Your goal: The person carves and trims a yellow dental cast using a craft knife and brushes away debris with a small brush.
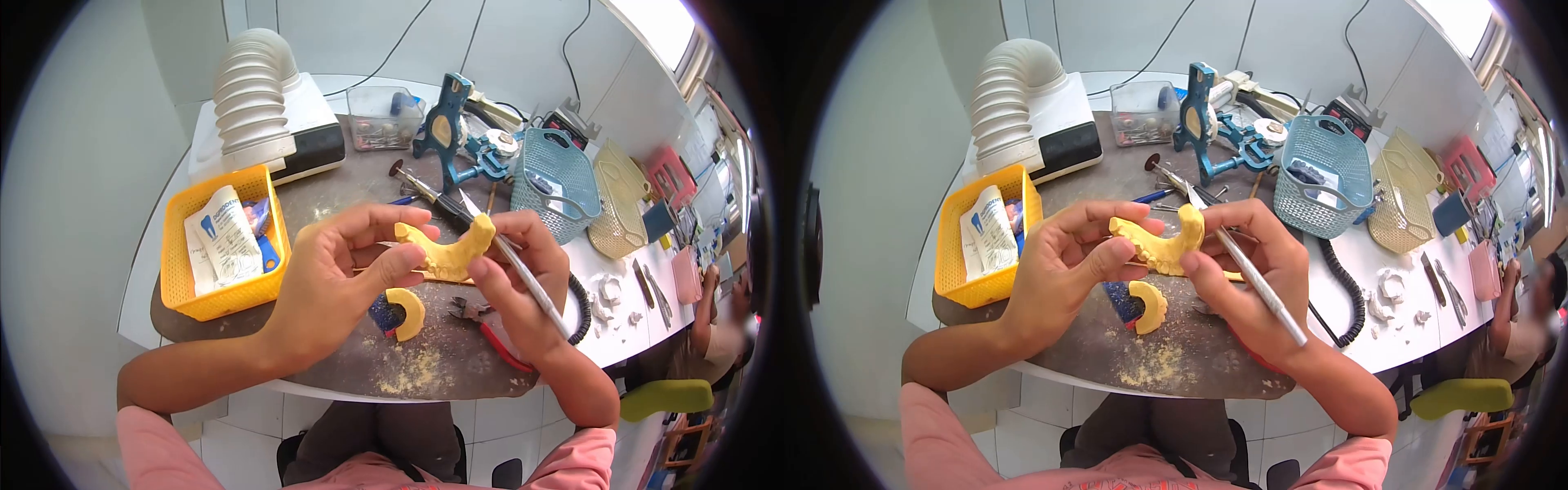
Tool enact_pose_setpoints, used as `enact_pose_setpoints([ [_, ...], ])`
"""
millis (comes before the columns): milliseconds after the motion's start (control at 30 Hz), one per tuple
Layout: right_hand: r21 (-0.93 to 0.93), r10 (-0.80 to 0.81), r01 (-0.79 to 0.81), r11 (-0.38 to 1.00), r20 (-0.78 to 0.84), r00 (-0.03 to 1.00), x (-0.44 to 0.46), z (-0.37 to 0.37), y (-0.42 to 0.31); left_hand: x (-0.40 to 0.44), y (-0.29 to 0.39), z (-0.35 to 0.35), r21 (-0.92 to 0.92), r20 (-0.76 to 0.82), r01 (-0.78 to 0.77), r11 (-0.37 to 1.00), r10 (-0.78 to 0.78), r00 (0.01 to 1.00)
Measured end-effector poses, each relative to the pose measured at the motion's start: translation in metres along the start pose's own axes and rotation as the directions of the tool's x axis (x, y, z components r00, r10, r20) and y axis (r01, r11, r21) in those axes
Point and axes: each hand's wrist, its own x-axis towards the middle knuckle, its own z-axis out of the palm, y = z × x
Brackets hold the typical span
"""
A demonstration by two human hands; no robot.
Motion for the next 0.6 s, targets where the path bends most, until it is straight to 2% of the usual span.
enact_pose_setpoints([
  [67, -0.015, 0.026, -0.026, 1.0, -0.005, 1.0, 0.0022, -0.0024, -0.0017, -0.0004, -0.0018, -0.0011, 0.055, 0.041, -0.055, 0.997, 0.053, 0.998],
  [133, 0.177, 0.097, -0.095, 0.98, -0.001, 0.995, 0.0046, -0.0019, -0.0008, 0.0, -0.0007, -0.0008, 0.03, 0.054, -0.049, 0.998, 0.047, 0.997],
  [367, 0.332, 0.2, -0.201, 0.922, 0.039, 0.979, 0.0085, -0.0055, 0.0058, -0.0007, -0.0016, 0.0001, -0.01, 0.07, -0.057, 0.998, 0.057, 0.996],
  [500, 0.334, 0.195, -0.206, 0.92, 0.065, 0.979, 0.0084, -0.0056, 0.0066, -0.0005, -0.0022, 0.0003, -0.014, 0.061, -0.072, 0.997, 0.073, 0.995],
  [600, 0.284, 0.192, -0.191, 0.94, 0.023, 0.981, 0.0097, -0.0057, 0.0055, -0.0016, -0.0005, 0.0004, -0.007, 0.052, -0.053, 0.999, 0.053, 0.997],
])
